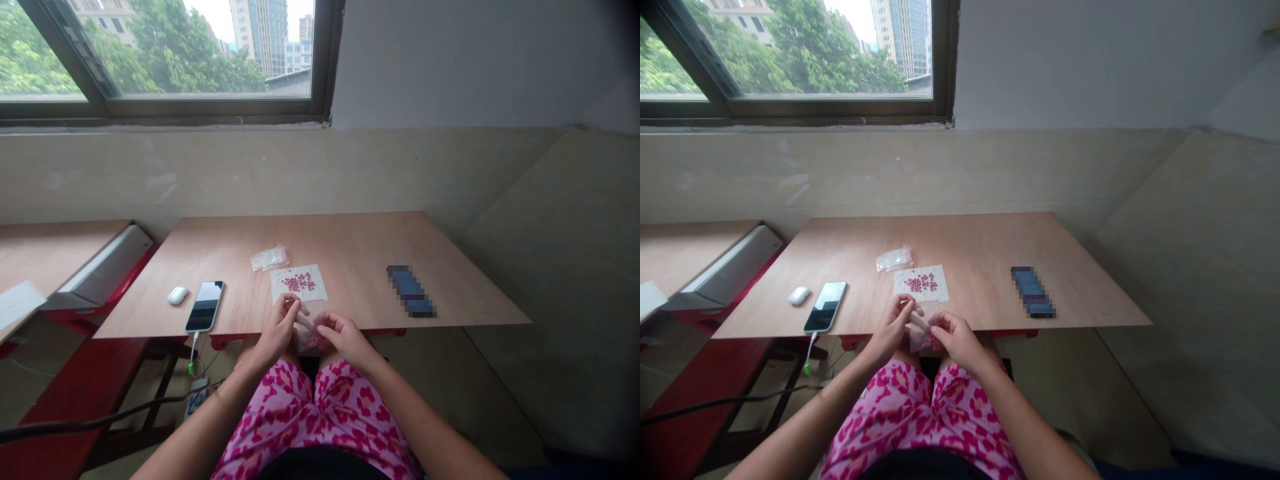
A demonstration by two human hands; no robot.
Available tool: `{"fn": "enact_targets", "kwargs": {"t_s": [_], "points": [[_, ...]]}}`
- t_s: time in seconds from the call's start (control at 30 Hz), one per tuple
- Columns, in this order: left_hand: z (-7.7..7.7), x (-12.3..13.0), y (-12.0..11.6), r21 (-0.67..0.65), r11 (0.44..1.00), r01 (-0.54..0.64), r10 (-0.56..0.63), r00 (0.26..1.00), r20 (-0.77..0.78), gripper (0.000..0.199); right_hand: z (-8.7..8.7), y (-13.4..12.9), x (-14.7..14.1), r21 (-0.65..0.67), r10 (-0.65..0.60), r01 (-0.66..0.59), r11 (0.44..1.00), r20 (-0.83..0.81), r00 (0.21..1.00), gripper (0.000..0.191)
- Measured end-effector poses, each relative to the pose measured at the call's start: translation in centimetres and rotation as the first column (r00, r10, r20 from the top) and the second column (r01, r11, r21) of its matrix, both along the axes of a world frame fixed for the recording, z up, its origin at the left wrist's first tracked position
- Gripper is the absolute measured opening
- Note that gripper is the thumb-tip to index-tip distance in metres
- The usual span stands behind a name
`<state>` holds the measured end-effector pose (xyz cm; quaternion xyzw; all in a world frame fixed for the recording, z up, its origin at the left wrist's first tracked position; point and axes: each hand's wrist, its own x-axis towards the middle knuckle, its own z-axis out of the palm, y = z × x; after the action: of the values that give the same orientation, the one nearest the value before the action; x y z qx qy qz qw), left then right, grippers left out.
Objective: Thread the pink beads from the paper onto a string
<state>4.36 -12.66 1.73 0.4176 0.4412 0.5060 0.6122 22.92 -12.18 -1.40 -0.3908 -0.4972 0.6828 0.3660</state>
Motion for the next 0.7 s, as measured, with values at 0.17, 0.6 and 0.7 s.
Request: {"fn": "enact_targets", "kwargs": {"t_s": [0.17, 0.6, 0.7], "points": [[-1.0, -1.0, 0.3, 0.042, 0.996, -0.075, 0.078, 0.993, -0.085, 0.048, 2.0, 6.1, 3.0, -0.054, -0.344, 0.342, 0.938, -0.03, 0.938, 0.034], [-1.1, -4.3, 1.8, 0.379, 0.92, 0.101, 0.225, 0.654, -0.722, 0.024, -1.5, 14.5, 10.9, 0.429, -0.484, 0.238, 0.871, 0.669, 0.564, 0.048], [-0.9, -6.1, 4.4, 0.42, 0.898, 0.131, 0.297, 0.524, -0.798, 0.022, -4.1, 10.6, 10.3, 0.47, -0.425, 0.121, 0.874, 0.622, 0.658, 0.04]]}}
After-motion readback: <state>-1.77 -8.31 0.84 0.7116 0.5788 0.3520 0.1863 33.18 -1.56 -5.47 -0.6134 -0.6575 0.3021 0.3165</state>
